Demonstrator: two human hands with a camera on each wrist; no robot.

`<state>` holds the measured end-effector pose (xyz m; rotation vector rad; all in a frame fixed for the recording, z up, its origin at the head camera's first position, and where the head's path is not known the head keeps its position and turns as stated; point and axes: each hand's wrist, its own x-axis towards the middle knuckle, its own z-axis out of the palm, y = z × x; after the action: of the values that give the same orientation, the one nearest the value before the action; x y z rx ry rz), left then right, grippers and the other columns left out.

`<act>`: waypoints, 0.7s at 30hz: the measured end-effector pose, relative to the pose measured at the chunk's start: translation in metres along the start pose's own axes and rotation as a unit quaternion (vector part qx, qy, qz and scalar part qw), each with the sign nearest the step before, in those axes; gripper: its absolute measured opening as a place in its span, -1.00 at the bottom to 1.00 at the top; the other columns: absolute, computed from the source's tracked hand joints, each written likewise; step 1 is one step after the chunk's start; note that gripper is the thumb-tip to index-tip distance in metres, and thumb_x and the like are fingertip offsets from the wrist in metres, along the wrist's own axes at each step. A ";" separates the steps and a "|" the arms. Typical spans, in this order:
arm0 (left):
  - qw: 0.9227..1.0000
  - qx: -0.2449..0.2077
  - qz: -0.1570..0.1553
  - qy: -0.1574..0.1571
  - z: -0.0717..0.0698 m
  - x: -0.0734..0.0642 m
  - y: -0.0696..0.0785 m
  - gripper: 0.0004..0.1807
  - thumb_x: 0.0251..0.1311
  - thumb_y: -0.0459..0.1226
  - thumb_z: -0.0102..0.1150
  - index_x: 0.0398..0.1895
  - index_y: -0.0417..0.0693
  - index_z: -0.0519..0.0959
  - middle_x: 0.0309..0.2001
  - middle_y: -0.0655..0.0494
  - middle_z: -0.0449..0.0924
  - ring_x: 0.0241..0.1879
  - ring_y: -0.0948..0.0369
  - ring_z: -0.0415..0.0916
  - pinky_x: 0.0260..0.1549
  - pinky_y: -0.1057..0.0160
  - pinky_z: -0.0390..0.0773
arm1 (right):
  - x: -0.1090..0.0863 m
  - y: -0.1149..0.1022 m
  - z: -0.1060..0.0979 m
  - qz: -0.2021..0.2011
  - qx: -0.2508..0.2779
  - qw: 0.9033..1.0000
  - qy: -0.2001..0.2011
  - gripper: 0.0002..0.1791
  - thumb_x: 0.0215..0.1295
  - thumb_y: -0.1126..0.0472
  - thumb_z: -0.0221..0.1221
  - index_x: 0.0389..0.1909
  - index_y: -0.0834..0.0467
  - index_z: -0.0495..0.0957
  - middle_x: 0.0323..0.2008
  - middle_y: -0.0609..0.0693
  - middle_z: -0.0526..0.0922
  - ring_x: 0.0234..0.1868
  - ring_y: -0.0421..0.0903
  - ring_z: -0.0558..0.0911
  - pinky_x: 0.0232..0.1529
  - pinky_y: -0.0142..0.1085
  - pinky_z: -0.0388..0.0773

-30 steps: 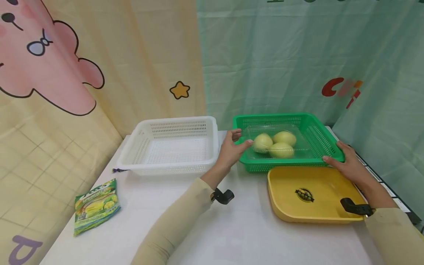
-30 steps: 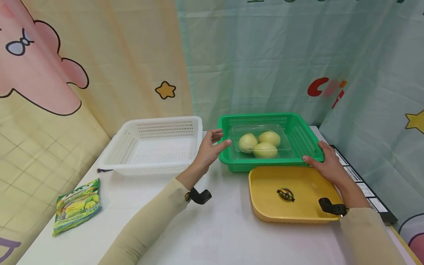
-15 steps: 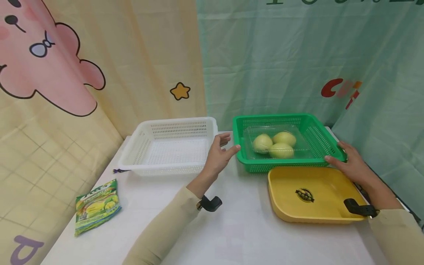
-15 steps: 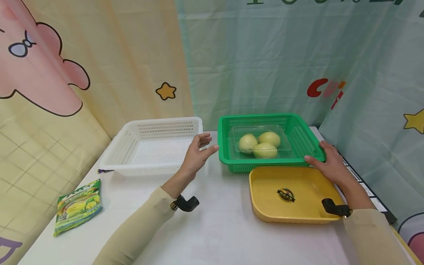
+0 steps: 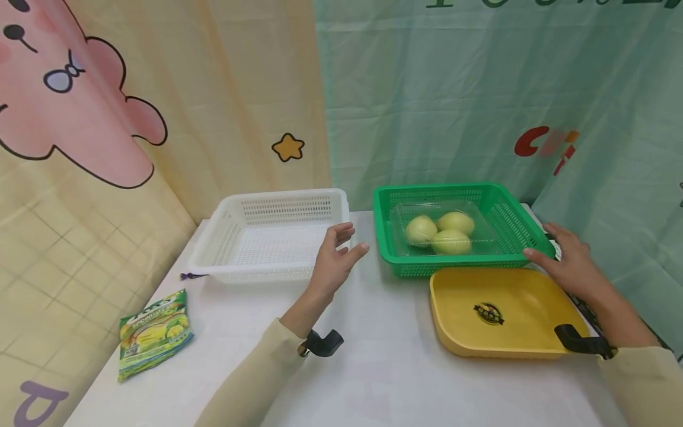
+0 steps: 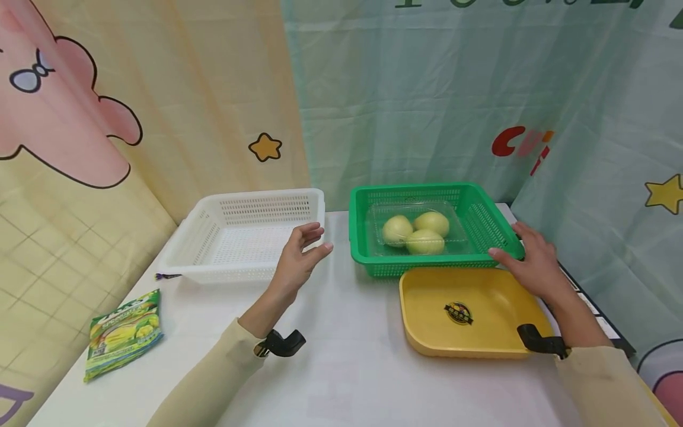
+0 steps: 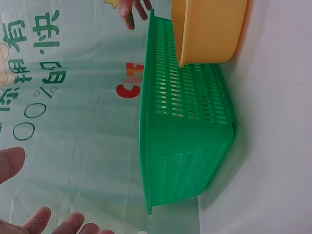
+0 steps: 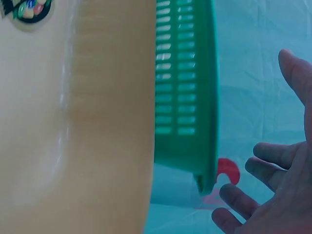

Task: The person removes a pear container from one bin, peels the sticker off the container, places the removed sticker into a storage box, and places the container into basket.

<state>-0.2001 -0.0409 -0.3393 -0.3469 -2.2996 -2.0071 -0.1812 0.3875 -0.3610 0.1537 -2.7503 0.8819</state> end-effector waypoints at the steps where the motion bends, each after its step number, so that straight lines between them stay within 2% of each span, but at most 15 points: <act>1: 1.000 0.002 0.002 0.002 -0.001 -0.002 0.000 -0.39 0.17 -0.19 0.21 0.28 -0.05 0.26 0.27 -0.04 0.35 0.35 0.05 0.22 0.34 -0.01 0.23 | -0.001 -0.004 0.000 -0.006 0.001 1.000 0.006 -0.16 0.38 0.00 0.01 0.43 0.39 -0.14 0.40 0.51 -0.12 0.35 0.55 -0.14 0.21 0.48 -0.30; 5: 1.000 0.012 0.009 0.013 -0.006 -0.008 0.001 -0.40 0.17 -0.19 0.22 0.27 -0.05 0.27 0.26 -0.02 0.35 0.34 0.05 0.23 0.33 -0.02 0.24 | -0.003 -0.018 0.003 -0.026 -0.008 0.999 0.028 -0.18 0.38 -0.01 0.03 0.41 0.41 -0.08 0.38 0.50 -0.06 0.33 0.54 -0.07 0.24 0.44 -0.34; 10: 0.999 0.032 0.013 0.018 -0.014 -0.017 0.001 -0.39 0.18 -0.19 0.21 0.28 -0.06 0.25 0.28 0.00 0.33 0.35 0.07 0.21 0.34 -0.02 0.22 | -0.007 -0.035 0.007 -0.045 0.000 0.998 0.043 -0.20 0.37 0.01 0.04 0.39 0.41 -0.03 0.39 0.48 -0.04 0.33 0.54 -0.07 0.27 0.41 -0.40; 21: 0.994 0.100 0.026 0.023 -0.036 -0.039 0.001 -0.36 0.21 -0.14 0.17 0.32 -0.04 0.19 0.35 0.00 0.23 0.40 0.06 0.12 0.36 -0.04 0.18 | -0.015 -0.069 0.021 -0.074 0.016 0.996 0.052 -0.22 0.32 0.05 0.13 0.36 0.42 0.07 0.37 0.46 0.04 0.34 0.50 -0.02 0.23 0.39 -0.30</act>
<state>-0.1658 -0.0815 -0.3410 -0.3382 -2.4088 -1.7229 -0.1590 0.3201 -0.3428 0.3058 -2.5912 0.8696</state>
